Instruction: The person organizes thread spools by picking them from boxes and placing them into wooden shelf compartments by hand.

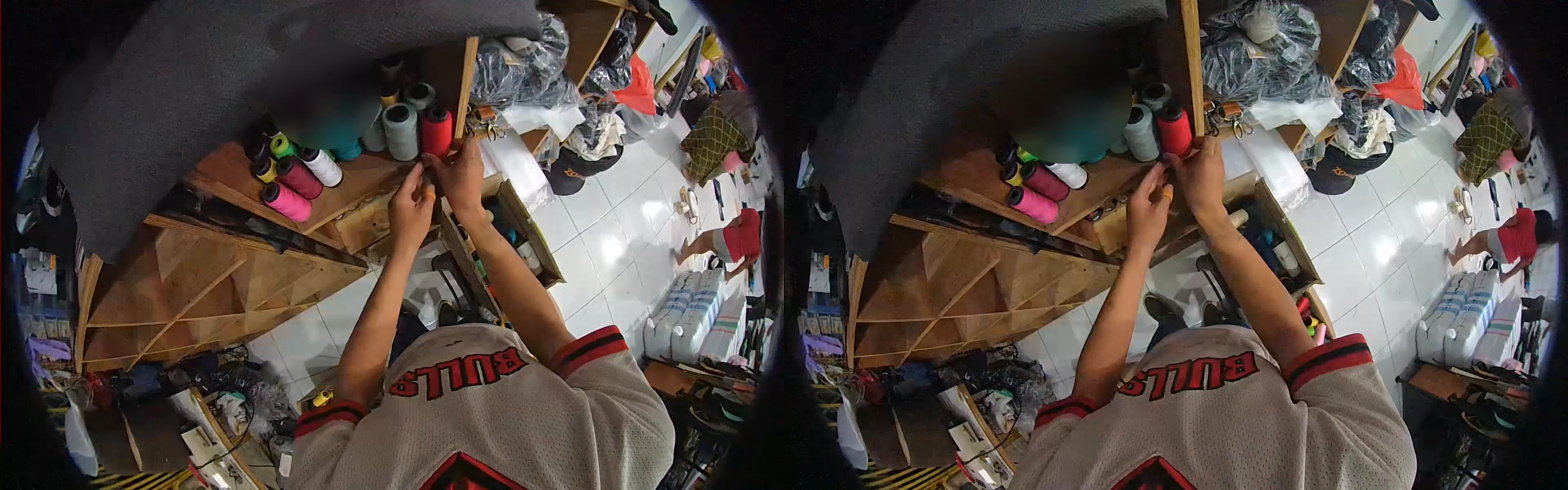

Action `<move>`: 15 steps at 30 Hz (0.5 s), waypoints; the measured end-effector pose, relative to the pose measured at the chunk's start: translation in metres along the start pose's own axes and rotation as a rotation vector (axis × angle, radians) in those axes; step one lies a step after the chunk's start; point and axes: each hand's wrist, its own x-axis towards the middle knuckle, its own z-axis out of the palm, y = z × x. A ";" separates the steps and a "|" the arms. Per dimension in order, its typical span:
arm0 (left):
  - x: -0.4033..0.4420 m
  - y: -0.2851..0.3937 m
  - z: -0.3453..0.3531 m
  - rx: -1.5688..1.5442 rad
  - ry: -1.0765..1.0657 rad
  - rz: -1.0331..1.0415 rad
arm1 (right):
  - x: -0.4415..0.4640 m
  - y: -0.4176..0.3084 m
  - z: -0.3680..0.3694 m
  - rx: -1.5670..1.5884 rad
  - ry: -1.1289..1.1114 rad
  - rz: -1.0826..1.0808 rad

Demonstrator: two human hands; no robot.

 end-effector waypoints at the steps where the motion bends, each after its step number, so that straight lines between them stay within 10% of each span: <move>1: -0.004 -0.009 0.000 0.006 0.005 0.006 | -0.001 0.000 0.000 0.005 0.013 -0.011; 15: -0.069 -0.061 -0.004 -0.191 -0.054 -0.296 | -0.076 0.155 -0.132 -0.364 -0.488 0.305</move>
